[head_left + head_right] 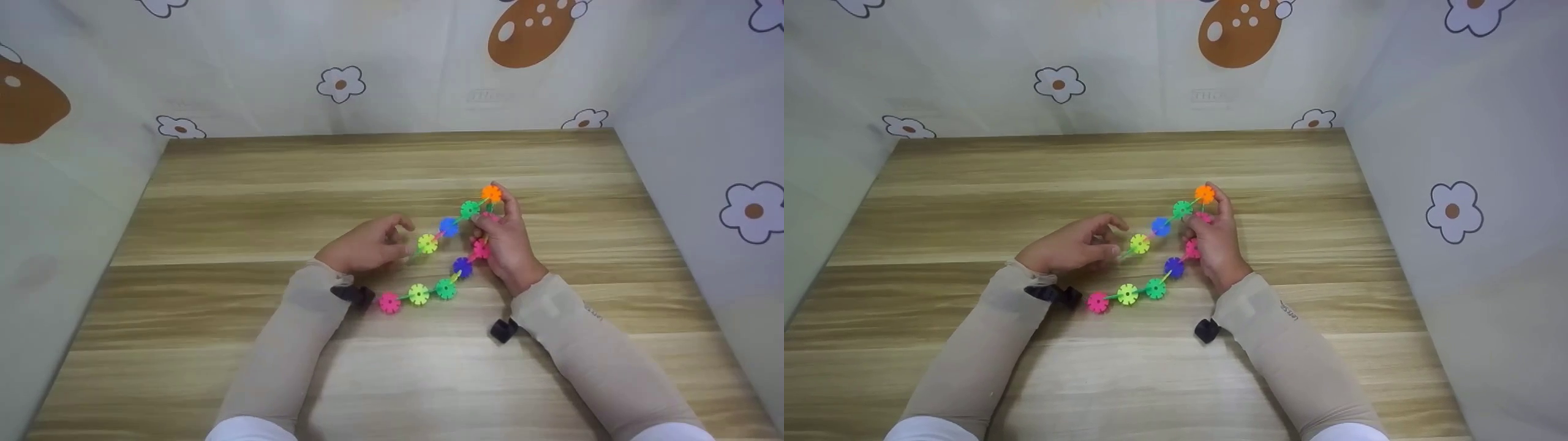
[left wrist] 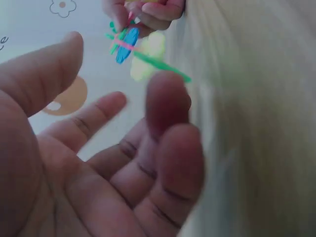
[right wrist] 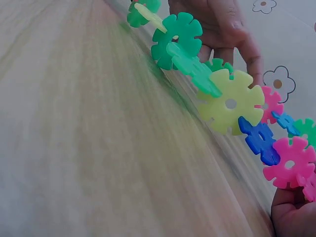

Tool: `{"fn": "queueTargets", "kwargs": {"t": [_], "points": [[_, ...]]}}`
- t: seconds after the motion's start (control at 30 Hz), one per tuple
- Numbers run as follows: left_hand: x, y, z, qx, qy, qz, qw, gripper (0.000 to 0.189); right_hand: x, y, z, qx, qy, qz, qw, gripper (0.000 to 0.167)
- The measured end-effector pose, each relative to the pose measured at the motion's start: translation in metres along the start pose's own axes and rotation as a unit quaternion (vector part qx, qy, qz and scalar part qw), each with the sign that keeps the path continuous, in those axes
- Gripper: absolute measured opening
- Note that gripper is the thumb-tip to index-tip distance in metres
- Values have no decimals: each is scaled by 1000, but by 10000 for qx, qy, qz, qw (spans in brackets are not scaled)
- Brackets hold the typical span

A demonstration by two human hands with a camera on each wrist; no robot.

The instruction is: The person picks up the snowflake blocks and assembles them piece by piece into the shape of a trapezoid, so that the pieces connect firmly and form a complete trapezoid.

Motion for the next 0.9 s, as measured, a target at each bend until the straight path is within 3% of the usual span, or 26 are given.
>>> {"fn": "queueTargets", "kwargs": {"t": [0.13,0.27,0.5,0.7,0.9], "points": [[-5,-9,-2,-486,437,-224,9976,18,-2,1,-1,-76,121,306,9994,77],[-4,-14,-2,-758,609,-612,9934,9,-6,3,-4,-189,234,731,9969,84],[-4,-9,-4,-666,928,-331,9929,7,-8,3,-3,-353,358,786,9956,83],[-6,-1,-11,-483,-104,85,9987,6,-7,2,-2,-372,353,581,9970,72],[-1,6,-14,-416,-1599,2,9863,9,-3,2,-3,-398,410,365,9977,64]]}}
Point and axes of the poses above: each hand's wrist, its own y-axis towards the middle knuckle, its own x-axis out of the palm, z = x × y, the point moved 3 cm from there along y, towards the middle knuckle, and after that the axes turned 9 degrees about -x, right-handed, at the moved point
